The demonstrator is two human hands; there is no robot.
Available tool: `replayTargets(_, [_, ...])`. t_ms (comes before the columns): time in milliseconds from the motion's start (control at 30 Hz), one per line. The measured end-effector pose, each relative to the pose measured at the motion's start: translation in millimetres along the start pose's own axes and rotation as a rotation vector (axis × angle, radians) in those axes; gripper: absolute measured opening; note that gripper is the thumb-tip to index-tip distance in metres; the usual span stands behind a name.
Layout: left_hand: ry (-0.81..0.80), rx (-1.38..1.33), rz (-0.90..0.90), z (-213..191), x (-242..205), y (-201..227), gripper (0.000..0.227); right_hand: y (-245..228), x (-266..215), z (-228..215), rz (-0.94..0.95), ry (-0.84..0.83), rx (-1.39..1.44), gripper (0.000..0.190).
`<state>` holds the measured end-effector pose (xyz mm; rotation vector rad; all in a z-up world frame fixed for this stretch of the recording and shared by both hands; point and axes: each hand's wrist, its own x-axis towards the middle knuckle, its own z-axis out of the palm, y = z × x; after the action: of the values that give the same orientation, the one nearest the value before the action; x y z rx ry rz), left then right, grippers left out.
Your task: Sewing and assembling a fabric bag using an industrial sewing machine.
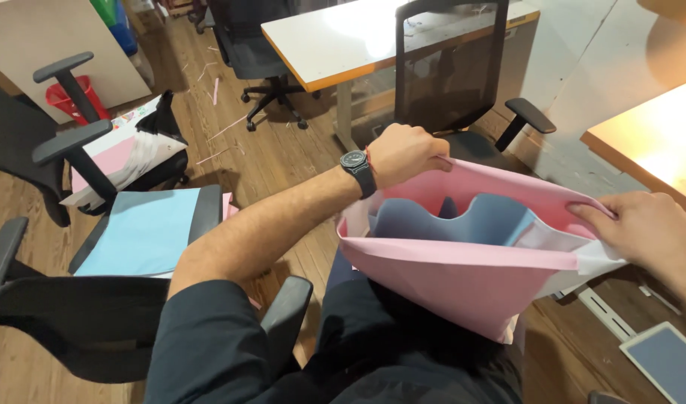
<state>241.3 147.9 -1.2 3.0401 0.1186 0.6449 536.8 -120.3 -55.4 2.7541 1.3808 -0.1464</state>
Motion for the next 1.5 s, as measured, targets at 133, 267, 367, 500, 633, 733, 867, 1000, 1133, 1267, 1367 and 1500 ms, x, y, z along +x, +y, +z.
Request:
replayTargets(133, [-0.049,-0.090,-0.034,8,-11,2,0.030,-23,-29,-14,-0.034,0.089,-0.001,0.050])
replayTargets(267, [0.060,-0.116,0.066,-5,3,13,0.031,-35,-27,-31,-0.051,0.150,0.031,0.051])
replayTargets(367, [-0.103,-0.088,0.044,3,9,25,0.026,-24,-19,-17,-0.078,0.126,-0.035,0.044])
replayTargets(500, [-0.029,0.026,0.172,28,6,1,0.019,-31,-18,-23,-0.149,0.257,0.000,0.045])
replayTargets(633, [-0.172,0.041,0.035,9,-1,13,0.026,-44,-28,-37,-0.098,0.103,0.171,0.045])
replayTargets(733, [0.067,0.020,0.058,-6,-3,42,0.038,-42,-10,-34,-0.089,0.042,0.301,0.046])
replayTargets(867, [0.167,-0.235,0.049,-49,-20,134,0.047,-73,-13,-69,-0.290,-0.039,0.477,0.063])
replayTargets(1000, [-0.160,-0.158,-0.089,-12,-36,154,0.061,-76,-20,-86,-0.283,-0.112,0.628,0.068])
replayTargets(1133, [-0.025,-0.191,-0.171,-11,-49,114,0.018,-76,-18,-97,-0.279,-0.106,0.614,0.072])
replayTargets(1267, [0.067,-0.386,-0.129,-50,-46,85,0.019,-63,-6,-101,-0.619,0.326,0.295,0.048])
replayTargets(1367, [-0.101,-0.513,-0.240,-73,-38,67,0.019,-66,-3,-90,-1.033,0.349,0.524,0.028])
replayTargets(1500, [0.013,-0.561,-0.112,-70,-47,22,0.018,-64,4,-68,-1.158,0.093,0.849,0.019])
